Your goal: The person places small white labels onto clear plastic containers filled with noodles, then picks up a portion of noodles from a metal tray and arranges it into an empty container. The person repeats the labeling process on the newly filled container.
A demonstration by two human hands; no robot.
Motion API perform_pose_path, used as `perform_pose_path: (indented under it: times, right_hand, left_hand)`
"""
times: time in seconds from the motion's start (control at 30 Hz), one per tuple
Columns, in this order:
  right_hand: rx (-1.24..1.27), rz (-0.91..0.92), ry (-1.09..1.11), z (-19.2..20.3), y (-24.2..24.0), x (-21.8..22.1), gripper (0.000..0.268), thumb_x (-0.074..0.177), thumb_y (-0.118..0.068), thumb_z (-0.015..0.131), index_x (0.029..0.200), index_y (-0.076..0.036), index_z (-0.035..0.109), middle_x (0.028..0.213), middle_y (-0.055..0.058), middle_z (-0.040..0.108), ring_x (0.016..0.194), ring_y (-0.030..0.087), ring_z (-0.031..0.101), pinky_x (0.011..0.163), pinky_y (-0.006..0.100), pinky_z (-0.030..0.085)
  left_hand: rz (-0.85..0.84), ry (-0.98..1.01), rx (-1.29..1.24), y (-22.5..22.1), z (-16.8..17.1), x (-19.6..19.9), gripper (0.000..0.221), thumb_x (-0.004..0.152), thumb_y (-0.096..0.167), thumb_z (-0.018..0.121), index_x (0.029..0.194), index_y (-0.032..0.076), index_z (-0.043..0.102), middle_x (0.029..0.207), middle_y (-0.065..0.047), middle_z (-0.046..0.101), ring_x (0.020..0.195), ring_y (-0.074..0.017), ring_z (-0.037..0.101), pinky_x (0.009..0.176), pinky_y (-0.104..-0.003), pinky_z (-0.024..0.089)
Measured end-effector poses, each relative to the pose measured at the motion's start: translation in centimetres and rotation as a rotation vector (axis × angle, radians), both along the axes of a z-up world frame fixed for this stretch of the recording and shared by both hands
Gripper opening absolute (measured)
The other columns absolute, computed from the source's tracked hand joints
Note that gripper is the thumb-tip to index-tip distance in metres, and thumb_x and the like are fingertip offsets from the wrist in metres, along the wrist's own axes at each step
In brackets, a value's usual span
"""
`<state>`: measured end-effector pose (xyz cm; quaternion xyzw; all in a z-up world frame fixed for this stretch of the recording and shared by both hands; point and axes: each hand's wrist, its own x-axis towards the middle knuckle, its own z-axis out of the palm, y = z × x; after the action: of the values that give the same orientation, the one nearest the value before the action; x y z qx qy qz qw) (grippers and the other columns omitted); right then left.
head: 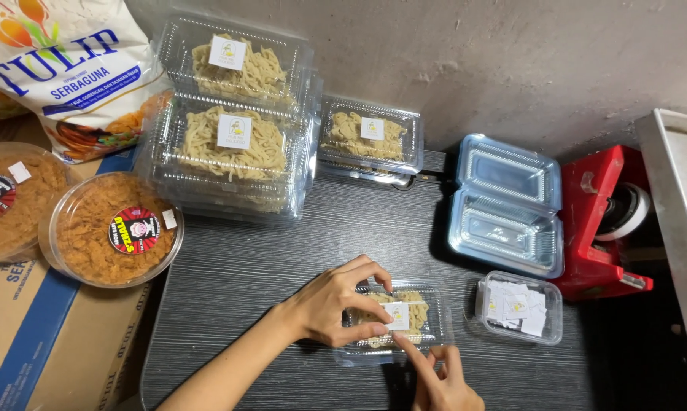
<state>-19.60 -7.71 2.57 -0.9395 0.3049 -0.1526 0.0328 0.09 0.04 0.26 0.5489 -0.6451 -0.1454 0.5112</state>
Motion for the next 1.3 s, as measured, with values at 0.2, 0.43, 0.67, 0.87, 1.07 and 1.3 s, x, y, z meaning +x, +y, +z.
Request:
perform_pose_path:
  times: [0.2,0.43,0.67,0.87,1.07,1.3]
  right_hand:
    - [0.006,-0.06,0.1,-1.1,0.6,0.2,0.06,0.077,-0.008,0.049,0.116,-0.053,0.048,0.075,-0.009,0.037,0.037,0.01,0.032,0.03,0.024,0.033]
    - [0.169,-0.257,0.165,-1.0,-0.3,-0.6,0.051,0.078,-0.019,0.049,0.11,-0.058,0.05,0.081,-0.01,0.038,0.054,0.009,0.048,0.039,0.025,0.042]
    - [0.024,-0.137,0.216,-1.5,-0.3,-0.3,0.061,0.074,-0.016,0.049,0.119,-0.057,0.042,0.091,-0.005,0.036,0.036,0.016,0.037,0.03,0.03,0.032]
    - [0.038,-0.09,0.411,-0.4,-1.0,1.6,0.075,0.073,-0.006,0.048,0.126,-0.056,0.03,0.095,0.0,0.034,0.036,0.022,0.045,0.028,0.034,0.034]
    - [-0.001,-0.052,0.363,-0.1,-1.2,2.4,0.073,0.071,-0.002,0.05,0.124,-0.05,0.034,0.094,0.001,0.035,0.033,0.022,0.046,0.025,0.034,0.034]
    - [0.109,-0.097,0.373,1.0,-1.5,3.6,0.046,0.079,-0.01,0.044,0.111,-0.044,0.044,0.1,0.003,0.036,0.044,0.028,0.055,0.03,0.04,0.04]
  left_hand:
    - [0.006,-0.024,0.009,0.0,0.0,-0.1,0.028,0.082,0.035,0.052,0.079,0.012,0.067,0.101,-0.01,0.053,0.093,-0.0243,0.05,0.067,-0.04,0.05]
    - [0.011,-0.014,-0.002,0.0,-0.1,0.0,0.025,0.082,0.034,0.053,0.08,0.014,0.067,0.101,-0.009,0.053,0.092,-0.0243,0.051,0.07,-0.039,0.049]
    - [0.029,0.023,-0.038,-0.1,-0.1,0.1,0.028,0.083,0.03,0.051,0.072,0.01,0.067,0.097,-0.01,0.061,0.091,-0.0254,0.055,0.076,-0.042,0.047]
    - [0.028,-0.005,-0.013,0.1,0.2,0.1,0.027,0.082,0.031,0.051,0.071,0.011,0.067,0.097,-0.009,0.059,0.091,-0.0254,0.054,0.076,-0.042,0.046]
    - [0.03,-0.004,0.004,0.1,0.3,0.0,0.029,0.081,0.033,0.051,0.071,0.011,0.067,0.096,-0.009,0.059,0.091,-0.0248,0.053,0.074,-0.042,0.048]
    - [0.033,-0.021,0.009,-0.1,-0.5,0.0,0.035,0.082,0.039,0.049,0.07,0.011,0.066,0.097,-0.009,0.059,0.093,-0.0242,0.052,0.071,-0.042,0.049]
